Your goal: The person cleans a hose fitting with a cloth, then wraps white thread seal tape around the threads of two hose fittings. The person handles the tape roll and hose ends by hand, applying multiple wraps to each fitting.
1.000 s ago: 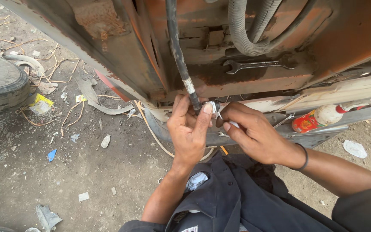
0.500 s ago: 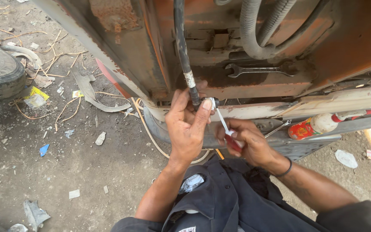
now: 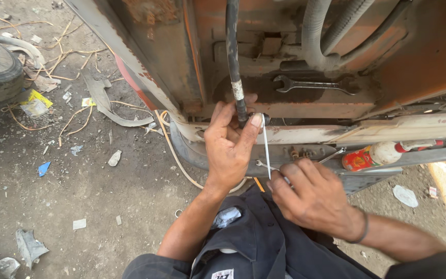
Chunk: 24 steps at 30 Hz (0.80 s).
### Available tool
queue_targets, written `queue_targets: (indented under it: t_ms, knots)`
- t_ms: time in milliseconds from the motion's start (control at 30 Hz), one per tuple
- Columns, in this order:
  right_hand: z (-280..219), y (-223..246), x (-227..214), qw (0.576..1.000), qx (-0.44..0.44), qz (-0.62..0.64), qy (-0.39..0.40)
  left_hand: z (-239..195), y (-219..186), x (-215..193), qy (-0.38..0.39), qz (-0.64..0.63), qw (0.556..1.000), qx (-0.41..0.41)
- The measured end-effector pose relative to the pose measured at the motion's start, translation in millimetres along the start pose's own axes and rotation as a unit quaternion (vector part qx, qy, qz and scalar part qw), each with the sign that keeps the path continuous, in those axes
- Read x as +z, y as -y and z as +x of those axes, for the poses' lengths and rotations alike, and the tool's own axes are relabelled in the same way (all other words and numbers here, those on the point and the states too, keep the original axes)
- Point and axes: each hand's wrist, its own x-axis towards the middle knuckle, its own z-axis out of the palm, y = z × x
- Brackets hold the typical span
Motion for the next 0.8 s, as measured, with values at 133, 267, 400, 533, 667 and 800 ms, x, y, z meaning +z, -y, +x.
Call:
queue_targets:
  t_ms: [133,267,400,533,667,800]
  knots:
    - [25.5,-15.6,-37.5,0.974,-0.186,-0.125,-0.015,-1.8,-0.4,-0.6,-0.009,0.058,0.998,0.007]
    - [54.0,-32.1,-46.4,0.952,-0.247,-0.143,-0.112,-7.3,-0.4,2.2,0.004,0.007,1.000,-0.012]
    - [86.1,-65.0,-52.2,0.951,-0.235,-0.115,-0.164,-17.4,-3.4,4.3,0.026,-0.063,0.997,-0.036]
    - [97.7,-79.6,-23.4,0.989,-0.085,-0.026,-0.122,-24.7,-7.5,-2.0,0.040,-0.023,0.999,-0.004]
    - [72.0,-73.5,19.5,0.991,0.026,0.094,-0.086,-26.0,-8.0,-2.9,0.049,-0.103,0.993,-0.027]
    - [40.4,-74.0,40.1,0.971,0.092,0.216,-0.039,-24.9,-4.8,-1.9,0.045,-0.119,0.991,-0.051]
